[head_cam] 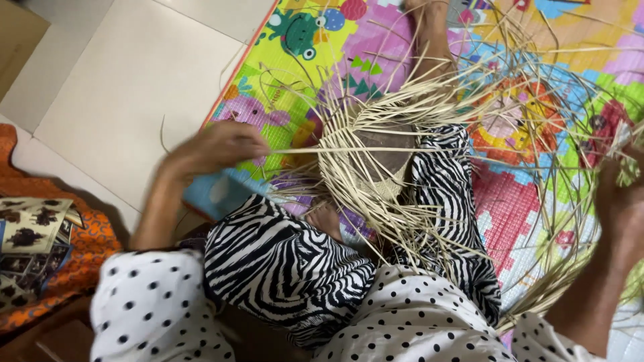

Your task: The person sits on a colorful play mat and weaves dried straw strands by hand into a circular base. They repeatedly pull, align, and tuck the straw to build up the woven structure.

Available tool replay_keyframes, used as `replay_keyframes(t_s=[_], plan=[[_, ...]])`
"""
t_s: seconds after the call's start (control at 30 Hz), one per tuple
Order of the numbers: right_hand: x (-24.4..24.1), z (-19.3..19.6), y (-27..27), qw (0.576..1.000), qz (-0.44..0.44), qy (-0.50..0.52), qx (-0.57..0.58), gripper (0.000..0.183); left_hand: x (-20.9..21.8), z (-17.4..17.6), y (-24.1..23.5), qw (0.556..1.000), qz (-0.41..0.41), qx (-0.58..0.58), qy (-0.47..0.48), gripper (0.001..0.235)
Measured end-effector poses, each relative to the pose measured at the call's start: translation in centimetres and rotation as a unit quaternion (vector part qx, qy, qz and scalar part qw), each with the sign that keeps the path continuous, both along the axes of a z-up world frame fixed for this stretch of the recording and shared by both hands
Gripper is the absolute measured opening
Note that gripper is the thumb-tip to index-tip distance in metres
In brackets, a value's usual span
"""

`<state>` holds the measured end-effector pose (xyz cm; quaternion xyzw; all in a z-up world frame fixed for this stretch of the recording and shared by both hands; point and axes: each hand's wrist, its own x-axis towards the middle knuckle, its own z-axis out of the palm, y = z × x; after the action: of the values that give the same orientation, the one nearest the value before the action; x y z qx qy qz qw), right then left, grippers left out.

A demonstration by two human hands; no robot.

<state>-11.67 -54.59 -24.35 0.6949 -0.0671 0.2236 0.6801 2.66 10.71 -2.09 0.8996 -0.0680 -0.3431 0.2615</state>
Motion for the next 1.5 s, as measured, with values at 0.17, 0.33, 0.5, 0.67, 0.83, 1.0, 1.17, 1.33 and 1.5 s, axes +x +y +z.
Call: replay_keyframes(t_s=[0.17, 0.33, 0.5, 0.67, 0.83, 1.0, 1.17, 1.33, 1.5], plan=[[6.5, 9.0, 20.4, 0.388, 0.468, 0.109, 0.786, 0.035, 0.6, -7.8, -5.5, 0.961, -0.186, -0.197, -0.060, 0.029], [8.1, 12.0, 34.4, 0.301, 0.454, 0.233, 0.806, 0.010, -0.1, -9.2, -8.4, 0.939, -0.107, -0.309, -0.101, 0.006], [9.2, 7.6, 35.6, 0.339, 0.428, 0.251, 0.799, 0.007, 0.7, -9.6, -6.3, 0.932, -0.096, -0.284, -0.203, 0.006], [8.9, 6.7, 34.4, 0.372, 0.409, 0.268, 0.789, 0.009, 3.8, -13.9, 0.4, 0.953, 0.006, -0.093, -0.288, 0.010], [9.9, 7.7, 33.6, 0.306, 0.386, 0.278, 0.824, 0.008, 6.4, -15.6, 3.3, 0.946, 0.065, -0.170, -0.267, 0.012], [11.4, 9.4, 35.8, 0.326, 0.424, 0.300, 0.790, 0.012, 4.9, -11.2, -2.1, 0.895, -0.065, -0.436, -0.067, 0.053], [12.2, 9.7, 36.3, 0.333, 0.399, 0.303, 0.799, 0.010, 6.4, -14.2, -5.1, 0.911, -0.197, -0.355, -0.068, 0.066], [13.3, 8.1, 36.3, 0.295, 0.385, 0.299, 0.822, 0.011, 7.4, -17.8, -6.9, 0.940, -0.179, -0.221, -0.190, 0.044], [13.3, 7.8, 35.5, 0.268, 0.369, 0.262, 0.851, 0.007, 5.8, -14.5, -5.4, 0.926, -0.079, -0.336, -0.153, 0.031]])
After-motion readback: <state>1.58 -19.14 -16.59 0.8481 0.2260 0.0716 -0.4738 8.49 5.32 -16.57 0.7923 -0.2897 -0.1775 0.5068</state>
